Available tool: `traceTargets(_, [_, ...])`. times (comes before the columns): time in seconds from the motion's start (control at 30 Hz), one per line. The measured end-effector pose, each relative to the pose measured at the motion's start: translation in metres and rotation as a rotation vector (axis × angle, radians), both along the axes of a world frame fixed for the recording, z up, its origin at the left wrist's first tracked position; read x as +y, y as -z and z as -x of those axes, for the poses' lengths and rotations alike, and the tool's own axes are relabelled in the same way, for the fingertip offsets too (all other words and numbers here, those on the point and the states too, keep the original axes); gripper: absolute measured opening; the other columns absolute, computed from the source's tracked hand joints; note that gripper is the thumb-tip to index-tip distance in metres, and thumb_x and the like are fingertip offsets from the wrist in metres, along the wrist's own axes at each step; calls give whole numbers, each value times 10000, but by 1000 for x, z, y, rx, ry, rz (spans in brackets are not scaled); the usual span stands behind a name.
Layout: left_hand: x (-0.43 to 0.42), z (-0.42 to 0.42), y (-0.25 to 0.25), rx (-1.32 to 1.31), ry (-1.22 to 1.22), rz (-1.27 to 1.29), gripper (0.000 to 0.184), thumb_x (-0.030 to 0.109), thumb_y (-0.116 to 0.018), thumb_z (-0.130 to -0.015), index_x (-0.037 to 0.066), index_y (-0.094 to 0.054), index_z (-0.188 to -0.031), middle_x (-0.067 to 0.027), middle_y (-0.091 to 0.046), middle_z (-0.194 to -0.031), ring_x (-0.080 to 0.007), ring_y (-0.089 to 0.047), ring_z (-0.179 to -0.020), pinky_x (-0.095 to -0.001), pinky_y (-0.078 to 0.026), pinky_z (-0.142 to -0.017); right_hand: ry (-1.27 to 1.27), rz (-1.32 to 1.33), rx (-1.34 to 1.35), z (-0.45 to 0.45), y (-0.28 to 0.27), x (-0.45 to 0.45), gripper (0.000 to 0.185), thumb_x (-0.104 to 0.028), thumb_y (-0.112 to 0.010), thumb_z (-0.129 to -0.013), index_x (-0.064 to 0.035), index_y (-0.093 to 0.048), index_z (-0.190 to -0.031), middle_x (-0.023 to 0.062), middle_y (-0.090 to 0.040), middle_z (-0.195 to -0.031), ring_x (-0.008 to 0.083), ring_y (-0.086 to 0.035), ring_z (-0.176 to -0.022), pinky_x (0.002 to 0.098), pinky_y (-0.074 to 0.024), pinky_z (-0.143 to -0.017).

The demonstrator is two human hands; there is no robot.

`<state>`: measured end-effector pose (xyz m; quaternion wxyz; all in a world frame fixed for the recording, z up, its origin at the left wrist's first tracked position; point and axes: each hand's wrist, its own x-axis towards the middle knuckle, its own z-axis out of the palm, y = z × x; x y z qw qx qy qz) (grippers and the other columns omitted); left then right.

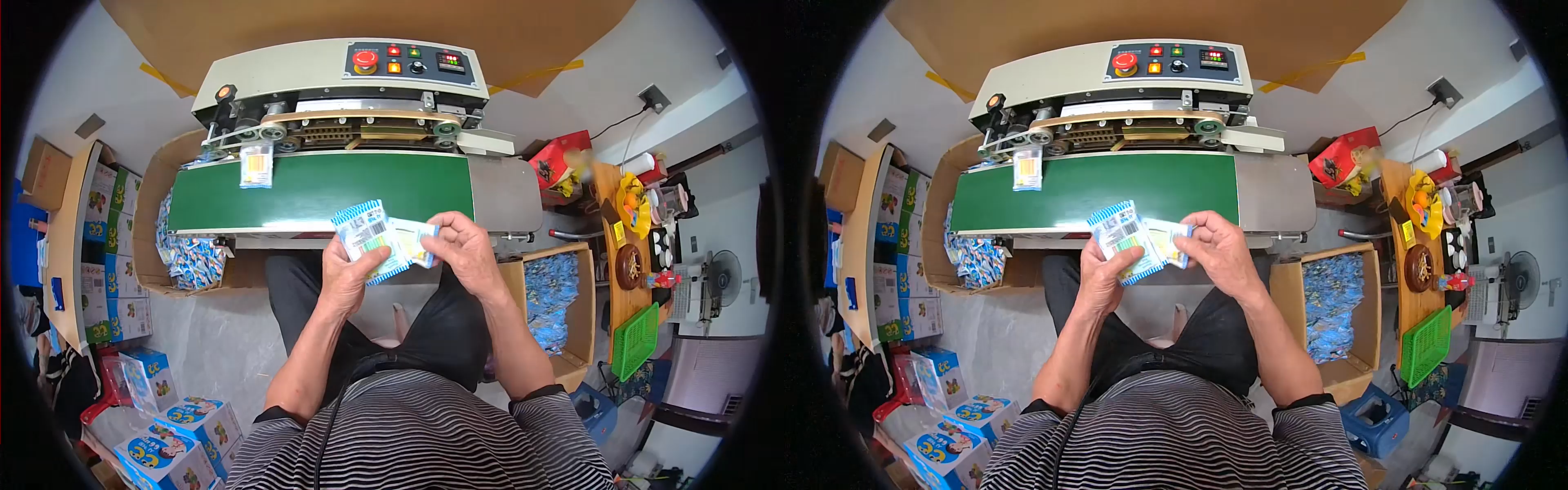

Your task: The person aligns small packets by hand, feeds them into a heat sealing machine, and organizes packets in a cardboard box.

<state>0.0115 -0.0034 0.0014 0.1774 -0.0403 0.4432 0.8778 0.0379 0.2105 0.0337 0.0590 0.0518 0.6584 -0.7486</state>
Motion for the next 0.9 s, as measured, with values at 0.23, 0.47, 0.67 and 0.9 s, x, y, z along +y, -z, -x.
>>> traceTargets(0.23, [-5,2,-10,155,106,230,413,-25,-785,-839,-23,-621,-1218,-89,-732,-1095,-146,-710,-945,-302,-591,-848,-349,-312,6,11,-30,1,181,-107,-671,-983,36,-712,-1087,44,-731,-945,86,-643,-812,244,-511,-702])
traceTargets(0.47, [-3,5,-3,128,33,139,383,-15,-769,-861,-13,-622,-1214,-91,-733,-1090,-165,-722,-937,-319,-604,-837,-250,-239,-67,16,-8,18,186,-123,-678,-983,37,-714,-1071,53,-729,-972,98,-644,-781,262,-518,-698])
traceTargets(0.67, [-10,10,-8,-148,28,-63,350,18,-698,-927,-17,-588,-1257,-124,-721,-1112,-258,-742,-966,-436,-648,-856,251,143,-49,28,19,43,233,-146,-655,-1004,24,-663,-1163,85,-739,-1054,148,-723,-860,294,-613,-743])
traceTargets(0.9, [-11,6,-9,-239,109,-249,368,33,-681,-947,-21,-569,-1292,-127,-716,-1134,-272,-735,-1003,-454,-668,-810,412,44,-30,65,27,79,274,-155,-638,-1016,27,-611,-1220,120,-732,-1104,182,-739,-919,307,-637,-764])
